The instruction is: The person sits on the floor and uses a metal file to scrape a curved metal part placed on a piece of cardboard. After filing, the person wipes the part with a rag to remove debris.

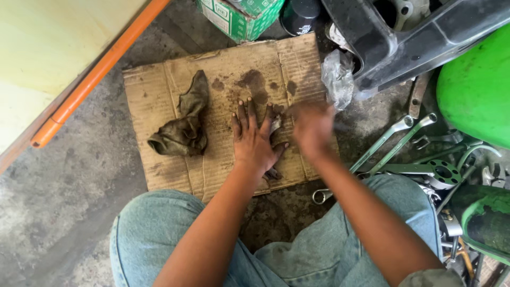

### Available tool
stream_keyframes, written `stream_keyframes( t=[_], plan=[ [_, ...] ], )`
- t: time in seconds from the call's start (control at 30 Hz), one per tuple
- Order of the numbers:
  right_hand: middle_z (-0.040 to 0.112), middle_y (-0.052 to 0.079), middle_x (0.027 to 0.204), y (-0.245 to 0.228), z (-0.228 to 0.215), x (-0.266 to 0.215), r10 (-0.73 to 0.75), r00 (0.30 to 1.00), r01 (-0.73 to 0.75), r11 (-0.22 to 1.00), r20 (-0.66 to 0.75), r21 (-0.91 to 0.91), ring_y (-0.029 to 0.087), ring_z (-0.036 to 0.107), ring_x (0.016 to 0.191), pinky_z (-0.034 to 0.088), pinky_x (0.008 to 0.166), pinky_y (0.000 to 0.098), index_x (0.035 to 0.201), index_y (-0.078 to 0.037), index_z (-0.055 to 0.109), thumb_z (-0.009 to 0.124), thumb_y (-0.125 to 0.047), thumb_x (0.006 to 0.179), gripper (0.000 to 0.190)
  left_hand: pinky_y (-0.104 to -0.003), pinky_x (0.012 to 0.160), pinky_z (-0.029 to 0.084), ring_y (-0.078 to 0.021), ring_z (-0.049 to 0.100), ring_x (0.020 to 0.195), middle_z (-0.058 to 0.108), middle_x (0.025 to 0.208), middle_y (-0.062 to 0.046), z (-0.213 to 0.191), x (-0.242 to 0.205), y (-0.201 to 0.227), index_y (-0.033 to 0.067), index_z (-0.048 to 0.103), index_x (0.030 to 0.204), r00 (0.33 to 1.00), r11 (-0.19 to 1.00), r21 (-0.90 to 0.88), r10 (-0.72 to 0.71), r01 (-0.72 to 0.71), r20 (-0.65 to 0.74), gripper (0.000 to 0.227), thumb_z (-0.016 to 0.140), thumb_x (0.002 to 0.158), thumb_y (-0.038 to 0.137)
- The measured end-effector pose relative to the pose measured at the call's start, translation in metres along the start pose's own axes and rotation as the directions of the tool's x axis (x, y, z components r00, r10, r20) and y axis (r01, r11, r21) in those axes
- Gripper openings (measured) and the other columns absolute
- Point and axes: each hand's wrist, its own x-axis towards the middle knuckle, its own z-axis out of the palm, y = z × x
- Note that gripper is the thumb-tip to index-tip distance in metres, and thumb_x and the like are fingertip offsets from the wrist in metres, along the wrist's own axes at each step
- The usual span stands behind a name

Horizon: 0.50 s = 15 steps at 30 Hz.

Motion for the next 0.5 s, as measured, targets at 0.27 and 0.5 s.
stream_keyframes(
  t=[0.27,0.5],
  plan=[
    [0.072,0.013,0.095,0.048,0.004,0.028,-0.661,0.742,0.477,0.637,-0.111,-0.605,0.03,0.068,0.087,0.05,0.086,0.0438,0.101,-0.006,0.073,0.062,-0.005,0.08,0.024,-0.059,0.122,-0.001,-0.0448,-0.01,0.155,-0.011,0.168,-0.025,-0.001,0.007,0.0,0.0232,0.003,0.165,1.0,0.999,-0.046,0.008,-0.009,-0.03,0.112,0.065,0.084,0.07],
    [0.076,0.012,0.098,0.046,0.007,0.022,-0.702,0.697,0.587,0.676,-0.149,-0.445,0.03,0.072,0.098,0.049,0.089,0.0426,0.095,-0.011,0.072,0.058,0.006,0.075,0.03,-0.057,0.123,-0.004,-0.0456,-0.013,0.154,-0.011,0.168,-0.024,-0.003,0.003,0.002,0.0243,0.002,0.164,1.0,1.0,-0.008,-0.001,0.001,-0.006,0.11,0.058,0.085,0.075]
  ],
)
